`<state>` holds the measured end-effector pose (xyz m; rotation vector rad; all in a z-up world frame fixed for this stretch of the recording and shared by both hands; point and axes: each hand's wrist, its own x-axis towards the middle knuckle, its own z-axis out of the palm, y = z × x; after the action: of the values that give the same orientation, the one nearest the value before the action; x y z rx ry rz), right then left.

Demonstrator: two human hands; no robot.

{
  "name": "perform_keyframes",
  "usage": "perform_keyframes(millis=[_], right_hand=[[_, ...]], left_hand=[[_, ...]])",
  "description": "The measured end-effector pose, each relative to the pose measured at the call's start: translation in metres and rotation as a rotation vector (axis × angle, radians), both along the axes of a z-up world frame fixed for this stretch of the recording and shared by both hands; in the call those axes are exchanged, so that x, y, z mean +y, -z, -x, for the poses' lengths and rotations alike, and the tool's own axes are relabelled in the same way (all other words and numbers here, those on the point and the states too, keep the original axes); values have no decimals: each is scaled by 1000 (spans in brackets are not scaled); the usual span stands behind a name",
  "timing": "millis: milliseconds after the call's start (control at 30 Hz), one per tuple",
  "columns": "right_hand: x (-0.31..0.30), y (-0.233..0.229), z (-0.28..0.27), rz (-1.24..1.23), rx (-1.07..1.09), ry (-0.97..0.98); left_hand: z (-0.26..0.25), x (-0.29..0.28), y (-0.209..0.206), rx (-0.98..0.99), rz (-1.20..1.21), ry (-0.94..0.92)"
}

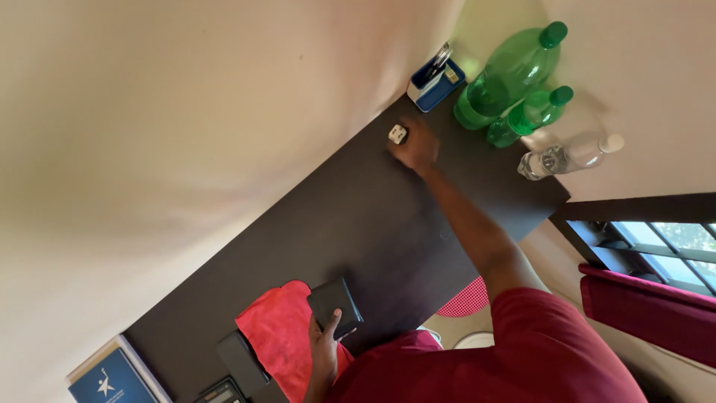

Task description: The person cleans a dark wooden desk using a red cloth. They move various items including a book, calculator, wallet, and bottles to wipe the surface underneath, then return the items to their original positions.

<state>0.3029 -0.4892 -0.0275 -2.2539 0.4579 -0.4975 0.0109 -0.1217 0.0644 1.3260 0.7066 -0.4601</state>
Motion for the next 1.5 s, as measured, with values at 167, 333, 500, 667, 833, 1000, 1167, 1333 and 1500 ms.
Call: perform_keyframes(millis=[167,333,500,667,833,1000,1167,1333,1500], right_hand=[[-56,26,-65,357,-98,292],[-123,62,-144,334,432,467],[-139,86,-169,291,501,459],[-128,73,-161,74,494,576],[-109,60,-146,130,422,564],[-94,80,-123,304,433,355],[-81,73,-106,186,424,334],[-92,54,-110,83,460,325],[-91,51,-109,31,479,288]], left_hand=[[3,-1,6,-43,-3,-2],[5,1,10,28,-29,3],[6,5,10,18,-16,-16],[4,6,5,27,-24,-20],[-2,4,2,49,-9,5],[-6,0,-4,40,-17,63],[-6,-2,2,20,11,80],[1,5,10,-41,11,91],[7,7,22,-124,69,70]])
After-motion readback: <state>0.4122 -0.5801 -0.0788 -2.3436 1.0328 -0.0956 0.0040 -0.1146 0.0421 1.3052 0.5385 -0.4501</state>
